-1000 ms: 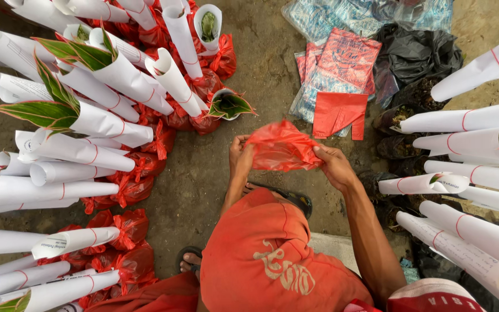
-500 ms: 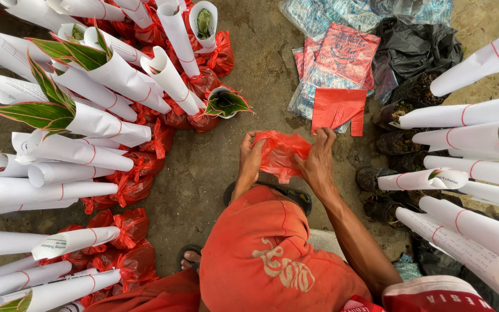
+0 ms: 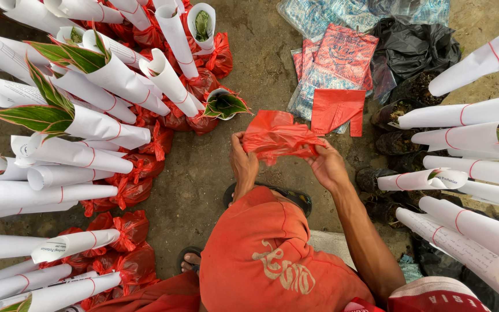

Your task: The person wraps small potted plants in white paper and red plastic bags. They pick up a plant, place it into a red bag, and tie the bag closed. The wrapped plants are set aside in a growing pile.

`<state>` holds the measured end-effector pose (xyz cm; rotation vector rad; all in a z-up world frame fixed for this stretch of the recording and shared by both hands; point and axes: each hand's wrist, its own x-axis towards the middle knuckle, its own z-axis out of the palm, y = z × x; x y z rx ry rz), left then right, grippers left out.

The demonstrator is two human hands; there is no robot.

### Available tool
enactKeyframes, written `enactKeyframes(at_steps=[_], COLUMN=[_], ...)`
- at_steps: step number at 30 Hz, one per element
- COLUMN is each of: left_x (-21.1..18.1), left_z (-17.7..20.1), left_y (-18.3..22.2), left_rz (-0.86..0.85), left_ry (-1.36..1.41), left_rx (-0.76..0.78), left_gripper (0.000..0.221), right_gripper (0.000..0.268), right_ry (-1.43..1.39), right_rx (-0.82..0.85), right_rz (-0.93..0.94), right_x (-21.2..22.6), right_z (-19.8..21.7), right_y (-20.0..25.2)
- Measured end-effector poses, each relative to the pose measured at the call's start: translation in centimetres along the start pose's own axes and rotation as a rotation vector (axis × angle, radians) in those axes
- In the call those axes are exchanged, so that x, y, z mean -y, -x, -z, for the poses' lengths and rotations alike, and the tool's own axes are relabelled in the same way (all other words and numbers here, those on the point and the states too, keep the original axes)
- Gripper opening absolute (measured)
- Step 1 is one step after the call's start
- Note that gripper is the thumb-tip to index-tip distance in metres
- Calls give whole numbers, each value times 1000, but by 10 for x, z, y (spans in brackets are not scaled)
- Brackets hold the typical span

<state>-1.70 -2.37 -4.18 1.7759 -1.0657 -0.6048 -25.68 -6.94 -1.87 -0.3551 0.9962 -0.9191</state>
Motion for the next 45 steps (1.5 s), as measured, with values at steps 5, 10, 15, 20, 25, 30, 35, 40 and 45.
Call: enactKeyframes(at_steps=[5, 10, 15, 20, 25, 30, 35, 40, 45], left_x=[19, 34, 52, 74, 33, -27, -27, -1, 5], left_z=[-6, -8, -38, -49, -32, -7, -7, -21, -27], left_y=[-8, -4, 10, 18, 23, 17, 20, 18, 17], left_rz=[643, 629, 343, 232, 397, 235, 55, 130, 140], left_ry=[856, 677, 91, 71, 86, 139, 12, -61, -74], left_rx=[215, 633, 308, 200, 341, 344, 221, 242, 288], left_gripper=[35, 41, 45, 56, 41, 42, 32, 48, 64], right_gripper=[17, 20, 37, 60, 36, 27, 36, 35, 36], right_ry=[-441, -264, 60, -117, -346, -326, 43, 150, 127], right_rx=[204, -67, -253, -483, -794, -678, -356, -90, 95], right_rz=[-186, -175, 42, -4, 199, 308, 193, -70, -217], right_x=[-9, -12, -30, -39, -33, -30, 3, 48, 17], right_z=[36, 57, 70, 101, 145, 156, 95, 15, -12], right_y=[-19, -31, 4, 80, 88, 77, 112, 109, 57])
